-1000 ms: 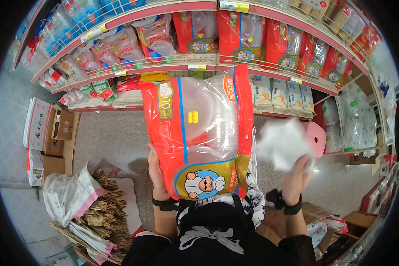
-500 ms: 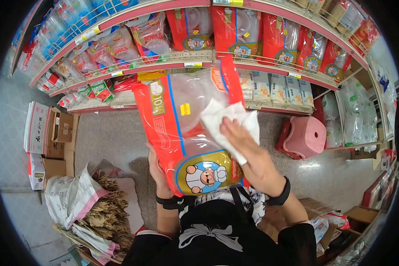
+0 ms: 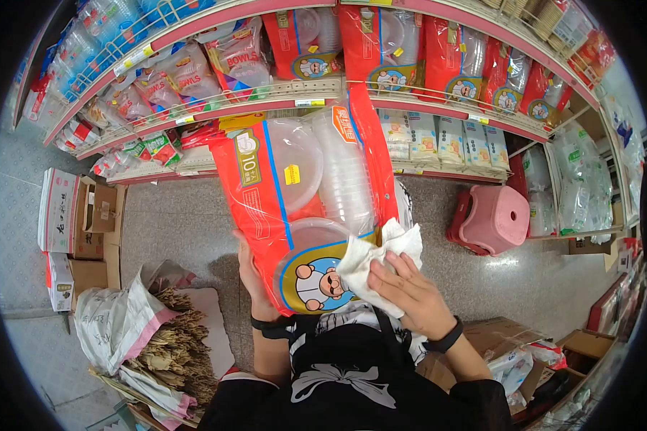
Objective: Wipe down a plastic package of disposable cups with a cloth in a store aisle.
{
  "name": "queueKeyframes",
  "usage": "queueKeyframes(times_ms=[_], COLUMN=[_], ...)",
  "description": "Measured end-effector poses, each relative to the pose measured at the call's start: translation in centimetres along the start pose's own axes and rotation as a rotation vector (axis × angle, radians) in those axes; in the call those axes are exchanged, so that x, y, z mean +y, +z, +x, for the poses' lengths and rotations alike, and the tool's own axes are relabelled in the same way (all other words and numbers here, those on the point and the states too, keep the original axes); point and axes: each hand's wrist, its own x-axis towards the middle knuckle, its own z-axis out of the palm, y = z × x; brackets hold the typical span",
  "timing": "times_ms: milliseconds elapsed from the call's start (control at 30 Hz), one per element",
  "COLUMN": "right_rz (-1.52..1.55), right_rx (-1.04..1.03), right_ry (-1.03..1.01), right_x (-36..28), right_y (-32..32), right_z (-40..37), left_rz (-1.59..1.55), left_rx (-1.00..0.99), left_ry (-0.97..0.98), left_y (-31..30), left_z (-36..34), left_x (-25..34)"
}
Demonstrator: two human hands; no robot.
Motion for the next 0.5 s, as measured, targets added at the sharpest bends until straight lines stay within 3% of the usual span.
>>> queueKeyframes(times_ms=[200,300,367,433,467,500], right_rz=[-0.064,0.096,0.214,0.369,0.308,0.375], right_rx=[-0.191,-0.232,0.004,0.534,0.571,0.808], right_ry=[-0.141,0.006,0.259,0.537,0.471,0.556], right_x=[1.7,2.7,2.2,1.1,1.1,0.0], right_y=[-2.0,-2.6,-3.5,-4.2,-4.1,-4.6], right_z=[-0.2,-1.4,-2.0,-1.0,-0.8,2.0], left_rz=[0.005,0.119,0.192,0.252,0.238,0.236], left_rx=[0.032,0.069,0.082,0.09,0.065,0.057], left_ry=[0.089,0.226,0.286,0.262,0.242,0.238], left_y=[0.3,1.5,2.2,2.9,3.3,3.6], left_z=[0.1,-0.4,-0.8,-1.1,-1.3,-1.6], left_x=[0.0,0.4,0.1,-0.4,-0.2,-0.5])
